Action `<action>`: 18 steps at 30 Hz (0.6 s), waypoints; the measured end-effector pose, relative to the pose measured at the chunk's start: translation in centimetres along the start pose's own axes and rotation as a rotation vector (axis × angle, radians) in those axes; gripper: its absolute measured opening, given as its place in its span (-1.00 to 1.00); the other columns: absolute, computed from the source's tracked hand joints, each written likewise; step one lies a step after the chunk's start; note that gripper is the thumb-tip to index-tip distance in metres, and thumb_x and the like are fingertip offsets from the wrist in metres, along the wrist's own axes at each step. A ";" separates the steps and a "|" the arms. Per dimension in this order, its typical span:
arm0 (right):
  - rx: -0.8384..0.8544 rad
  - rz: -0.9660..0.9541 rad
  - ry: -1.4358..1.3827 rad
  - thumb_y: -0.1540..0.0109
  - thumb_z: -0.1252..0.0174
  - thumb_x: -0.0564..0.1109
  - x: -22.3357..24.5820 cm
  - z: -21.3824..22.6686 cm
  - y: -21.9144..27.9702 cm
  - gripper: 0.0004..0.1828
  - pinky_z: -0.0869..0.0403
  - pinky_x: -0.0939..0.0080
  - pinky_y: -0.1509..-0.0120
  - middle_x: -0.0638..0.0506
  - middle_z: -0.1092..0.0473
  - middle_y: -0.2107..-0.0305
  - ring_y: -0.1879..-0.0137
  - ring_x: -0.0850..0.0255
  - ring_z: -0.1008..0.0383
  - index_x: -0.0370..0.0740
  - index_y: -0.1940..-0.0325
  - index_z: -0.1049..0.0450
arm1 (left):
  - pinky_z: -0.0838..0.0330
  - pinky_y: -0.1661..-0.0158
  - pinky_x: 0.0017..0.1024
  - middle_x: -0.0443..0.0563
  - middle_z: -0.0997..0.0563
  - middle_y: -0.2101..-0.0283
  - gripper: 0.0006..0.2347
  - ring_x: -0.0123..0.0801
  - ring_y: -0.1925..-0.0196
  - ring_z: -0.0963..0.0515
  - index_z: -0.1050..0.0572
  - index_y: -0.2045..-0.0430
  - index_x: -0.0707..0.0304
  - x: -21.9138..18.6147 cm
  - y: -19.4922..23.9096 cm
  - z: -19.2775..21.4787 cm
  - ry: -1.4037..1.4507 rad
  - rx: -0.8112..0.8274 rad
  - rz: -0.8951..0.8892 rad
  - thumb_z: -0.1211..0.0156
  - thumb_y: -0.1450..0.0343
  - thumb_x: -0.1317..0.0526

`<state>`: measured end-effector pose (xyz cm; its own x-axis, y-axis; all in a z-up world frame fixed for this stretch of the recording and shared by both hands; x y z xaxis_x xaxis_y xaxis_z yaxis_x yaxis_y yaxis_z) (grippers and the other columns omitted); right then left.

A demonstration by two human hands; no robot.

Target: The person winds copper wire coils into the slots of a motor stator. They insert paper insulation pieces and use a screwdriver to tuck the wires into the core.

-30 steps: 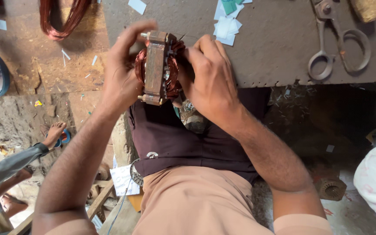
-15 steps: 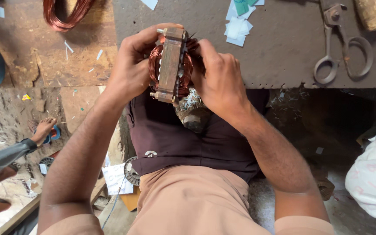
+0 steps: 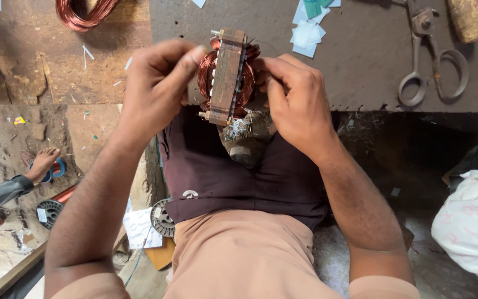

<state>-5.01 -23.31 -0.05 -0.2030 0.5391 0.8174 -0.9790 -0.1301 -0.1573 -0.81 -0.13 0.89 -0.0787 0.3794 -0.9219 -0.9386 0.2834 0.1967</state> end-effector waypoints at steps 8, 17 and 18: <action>0.052 -0.193 -0.426 -0.34 0.03 -0.42 -0.4 0.7 1.7 -0.77 -0.53 0.41 0.21 0.03 -0.47 0.23 0.24 0.39 -0.53 -0.34 -0.04 -0.44 | -0.37 0.60 -0.63 -0.20 -0.58 0.53 -0.76 -0.67 0.59 -0.50 -0.65 0.22 0.28 -1.2 -1.6 1.2 0.148 0.464 0.209 -0.13 -0.54 0.09; 0.173 -0.204 -0.660 -0.29 -0.23 -0.42 -1.3 -1.0 -0.5 -0.75 -0.45 0.36 0.35 0.09 -0.41 0.40 0.38 0.44 -0.44 -0.23 0.21 -0.28 | -0.38 0.58 -0.65 -0.18 -0.62 0.50 -0.77 -0.66 0.56 -0.56 -0.63 0.14 0.26 -1.6 -1.9 1.0 0.104 0.468 0.228 -0.09 -0.55 0.13; 0.150 -0.243 -0.708 -0.29 -0.20 -0.42 -1.4 -1.0 -0.6 -0.75 -0.46 0.36 0.40 0.10 -0.43 0.42 0.43 0.44 -0.46 -0.22 0.23 -0.26 | -0.40 0.57 -0.66 -0.18 -0.62 0.49 -0.81 -0.67 0.56 -0.55 -0.62 0.10 0.24 -1.5 -1.9 1.0 0.113 0.450 0.223 -0.15 -0.51 0.20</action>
<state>-4.13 -23.19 -1.63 0.1293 -0.0883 0.9877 -0.9707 -0.2148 0.1078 1.41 -0.32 2.20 -0.3192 0.3836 -0.8666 -0.6592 0.5671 0.4938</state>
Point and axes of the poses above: each hand's wrist, its own y-axis away from the middle knuckle, its own z-axis out of the back of the hand, x = y × z, the point moved 2 cm from there along -y, towards the middle knuckle
